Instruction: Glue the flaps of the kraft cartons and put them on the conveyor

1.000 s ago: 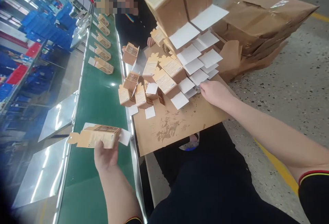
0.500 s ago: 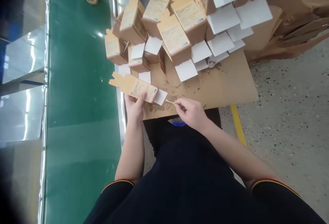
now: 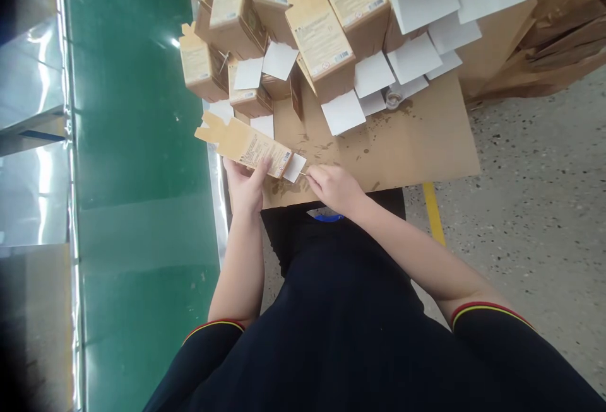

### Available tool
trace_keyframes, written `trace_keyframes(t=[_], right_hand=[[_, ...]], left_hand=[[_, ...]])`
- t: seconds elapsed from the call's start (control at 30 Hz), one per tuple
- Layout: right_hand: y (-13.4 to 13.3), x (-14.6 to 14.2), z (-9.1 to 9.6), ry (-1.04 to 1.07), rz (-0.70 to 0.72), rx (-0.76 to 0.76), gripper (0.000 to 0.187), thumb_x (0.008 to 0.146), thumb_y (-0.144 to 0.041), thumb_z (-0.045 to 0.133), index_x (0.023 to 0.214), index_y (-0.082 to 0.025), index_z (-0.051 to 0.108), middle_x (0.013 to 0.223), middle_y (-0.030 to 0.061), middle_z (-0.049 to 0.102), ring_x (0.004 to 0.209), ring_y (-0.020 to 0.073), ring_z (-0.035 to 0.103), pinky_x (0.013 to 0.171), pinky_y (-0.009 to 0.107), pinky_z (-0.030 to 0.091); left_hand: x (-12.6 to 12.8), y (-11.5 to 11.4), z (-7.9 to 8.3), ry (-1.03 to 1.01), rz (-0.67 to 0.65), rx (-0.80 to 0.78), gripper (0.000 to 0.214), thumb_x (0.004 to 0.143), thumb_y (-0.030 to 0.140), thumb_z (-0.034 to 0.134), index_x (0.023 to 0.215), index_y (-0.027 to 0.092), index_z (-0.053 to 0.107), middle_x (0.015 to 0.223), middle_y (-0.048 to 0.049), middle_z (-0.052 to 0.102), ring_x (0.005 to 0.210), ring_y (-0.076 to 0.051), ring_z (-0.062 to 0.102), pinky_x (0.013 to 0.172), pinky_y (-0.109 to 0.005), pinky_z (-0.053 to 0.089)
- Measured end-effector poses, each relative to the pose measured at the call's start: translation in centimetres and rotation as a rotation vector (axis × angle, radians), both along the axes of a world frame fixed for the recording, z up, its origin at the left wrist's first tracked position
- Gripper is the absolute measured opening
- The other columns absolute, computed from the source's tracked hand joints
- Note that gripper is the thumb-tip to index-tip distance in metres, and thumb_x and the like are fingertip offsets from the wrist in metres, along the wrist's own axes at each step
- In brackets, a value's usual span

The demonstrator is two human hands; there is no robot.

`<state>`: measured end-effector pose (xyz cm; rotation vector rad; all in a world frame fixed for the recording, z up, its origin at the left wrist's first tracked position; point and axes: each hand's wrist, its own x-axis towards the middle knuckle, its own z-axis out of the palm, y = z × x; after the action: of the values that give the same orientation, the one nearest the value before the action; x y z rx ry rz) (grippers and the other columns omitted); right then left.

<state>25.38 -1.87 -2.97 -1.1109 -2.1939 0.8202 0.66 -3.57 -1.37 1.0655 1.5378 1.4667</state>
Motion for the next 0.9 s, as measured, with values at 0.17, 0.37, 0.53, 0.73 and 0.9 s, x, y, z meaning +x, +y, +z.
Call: trace_keyframes(t=[0.17, 0.37, 0.53, 0.73, 0.9], right_hand=[[-0.5, 0.8, 1.0, 0.075, -0.017, 0.004, 0.026, 0.114, -0.024, 0.053, 0.094, -0.024, 0.07, 0.087, 0.005, 0.076, 0.076, 0.02, 0.067, 0.075, 0.032, 0.052], [-2.9, 4.8, 3.3, 0.133, -0.232, -0.06, 0.026, 0.113, -0.036, 0.06, 0.096, -0.026, 0.077, 0.078, 0.0028, 0.075, 0.065, 0.0184, 0.065, 0.069, 0.033, 0.057], [-4.2, 6.3, 4.2, 0.143, -0.339, -0.127, 0.03, 0.112, -0.046, 0.063, 0.092, -0.029, 0.078, 0.074, 0.0023, 0.074, 0.063, 0.0184, 0.065, 0.067, 0.034, 0.06], [-5.1, 6.4, 4.6, 0.196, -0.34, -0.11, 0.027, 0.113, -0.04, 0.065, 0.094, -0.028, 0.08, 0.074, 0.0009, 0.074, 0.061, 0.0166, 0.065, 0.066, 0.032, 0.06], [-4.9, 5.8, 4.4, 0.267, -0.283, -0.003, 0.019, 0.111, -0.027, 0.068, 0.096, -0.027, 0.078, 0.072, -0.0018, 0.072, 0.058, 0.0149, 0.064, 0.062, 0.03, 0.057]], left_hand=[[0.7, -0.4, -0.1, 0.065, 0.008, 0.034, 0.1, 0.075, 0.074, 0.102, 0.147, 0.032, 0.047, 0.156, -0.0134, 0.065, 0.152, -0.033, 0.068, 0.13, -0.048, 0.056], [2.3, -1.8, -1.1, 0.149, 0.022, 0.047, 0.099, 0.078, 0.064, 0.104, 0.15, 0.031, 0.045, 0.148, -0.0137, 0.068, 0.15, -0.034, 0.069, 0.127, -0.05, 0.059], [2.7, -2.5, -1.9, 0.233, 0.038, -0.01, 0.09, 0.077, 0.055, 0.107, 0.145, 0.025, 0.057, 0.146, -0.0153, 0.069, 0.151, -0.038, 0.068, 0.13, -0.054, 0.056], [2.4, -2.4, -2.2, 0.346, 0.074, 0.005, 0.082, 0.076, 0.048, 0.107, 0.139, 0.023, 0.062, 0.141, -0.0147, 0.073, 0.149, -0.038, 0.069, 0.131, -0.053, 0.054], [2.2, -2.1, -2.3, 0.526, 0.071, -0.072, 0.076, 0.079, 0.041, 0.103, 0.139, 0.021, 0.061, 0.138, -0.0152, 0.075, 0.144, -0.037, 0.073, 0.125, -0.053, 0.059]])
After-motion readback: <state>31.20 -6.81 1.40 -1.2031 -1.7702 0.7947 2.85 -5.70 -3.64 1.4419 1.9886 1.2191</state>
